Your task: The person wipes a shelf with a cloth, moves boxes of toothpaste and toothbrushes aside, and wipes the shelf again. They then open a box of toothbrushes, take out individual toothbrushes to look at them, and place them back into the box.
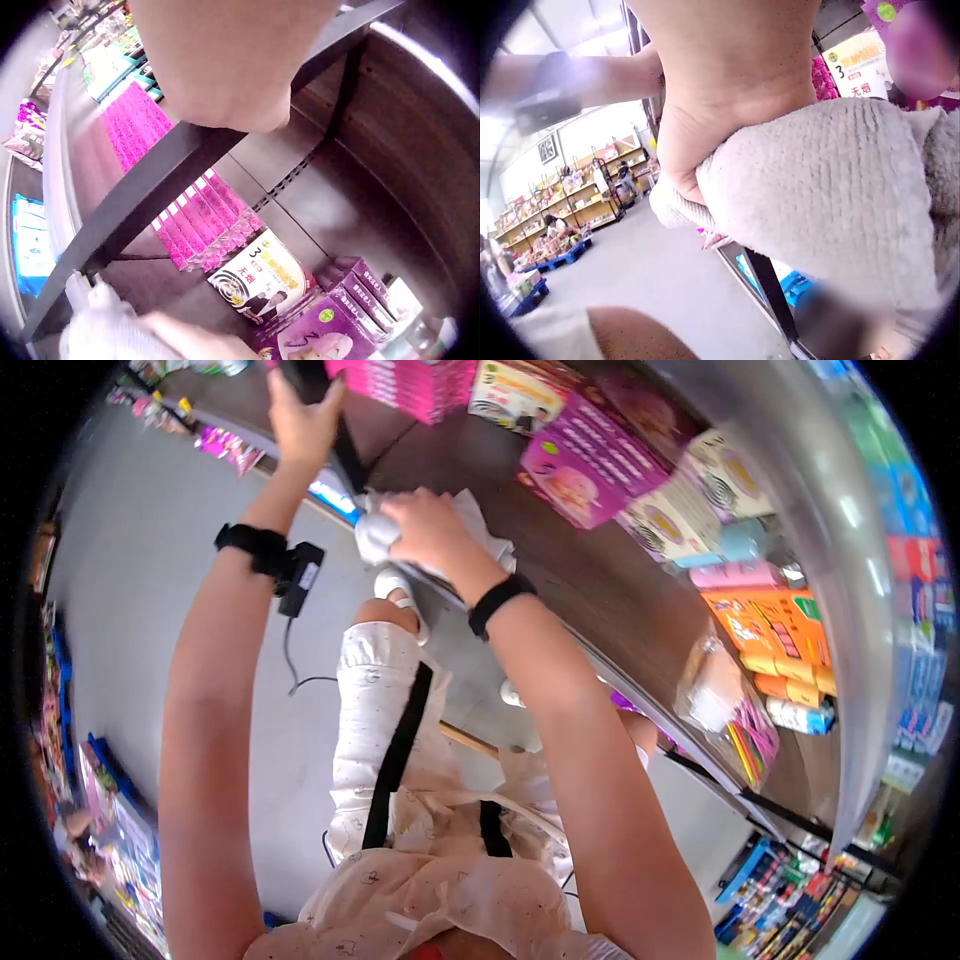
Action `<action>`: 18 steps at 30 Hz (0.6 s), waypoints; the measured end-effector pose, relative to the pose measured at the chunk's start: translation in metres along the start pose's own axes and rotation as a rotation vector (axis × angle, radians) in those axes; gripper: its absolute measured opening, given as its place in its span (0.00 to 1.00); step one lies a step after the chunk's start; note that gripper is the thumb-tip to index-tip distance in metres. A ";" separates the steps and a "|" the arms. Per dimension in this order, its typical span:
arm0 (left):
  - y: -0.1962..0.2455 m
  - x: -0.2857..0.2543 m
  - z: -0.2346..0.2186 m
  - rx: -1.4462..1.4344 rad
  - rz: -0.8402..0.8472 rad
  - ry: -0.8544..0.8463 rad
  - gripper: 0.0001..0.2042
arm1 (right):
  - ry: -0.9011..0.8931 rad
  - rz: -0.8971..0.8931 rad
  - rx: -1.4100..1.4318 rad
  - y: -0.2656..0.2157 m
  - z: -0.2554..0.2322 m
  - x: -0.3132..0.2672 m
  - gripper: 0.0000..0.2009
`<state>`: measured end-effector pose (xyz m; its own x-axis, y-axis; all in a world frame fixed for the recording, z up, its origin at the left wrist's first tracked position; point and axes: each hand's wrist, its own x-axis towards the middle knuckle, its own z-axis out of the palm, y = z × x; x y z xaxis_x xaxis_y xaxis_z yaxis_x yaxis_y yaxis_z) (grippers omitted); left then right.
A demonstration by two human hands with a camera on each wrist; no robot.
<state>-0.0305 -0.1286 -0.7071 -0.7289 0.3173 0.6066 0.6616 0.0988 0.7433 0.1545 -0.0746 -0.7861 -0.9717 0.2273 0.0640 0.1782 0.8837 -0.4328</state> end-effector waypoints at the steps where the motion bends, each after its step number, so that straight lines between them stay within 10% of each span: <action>1: -0.004 0.003 0.003 -0.071 0.225 0.113 0.28 | 0.002 0.021 -0.052 -0.002 -0.005 -0.022 0.23; 9: -0.010 0.008 0.009 -0.126 0.202 0.073 0.23 | 0.159 0.273 -0.023 0.046 -0.050 -0.228 0.26; 18: -0.023 0.016 0.017 -0.301 0.324 0.123 0.23 | 0.473 1.008 -0.147 0.102 -0.074 -0.379 0.30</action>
<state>-0.0547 -0.1092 -0.7191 -0.5208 0.1706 0.8365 0.7912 -0.2716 0.5480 0.5519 -0.0400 -0.7880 -0.2220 0.9706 0.0930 0.8969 0.2406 -0.3710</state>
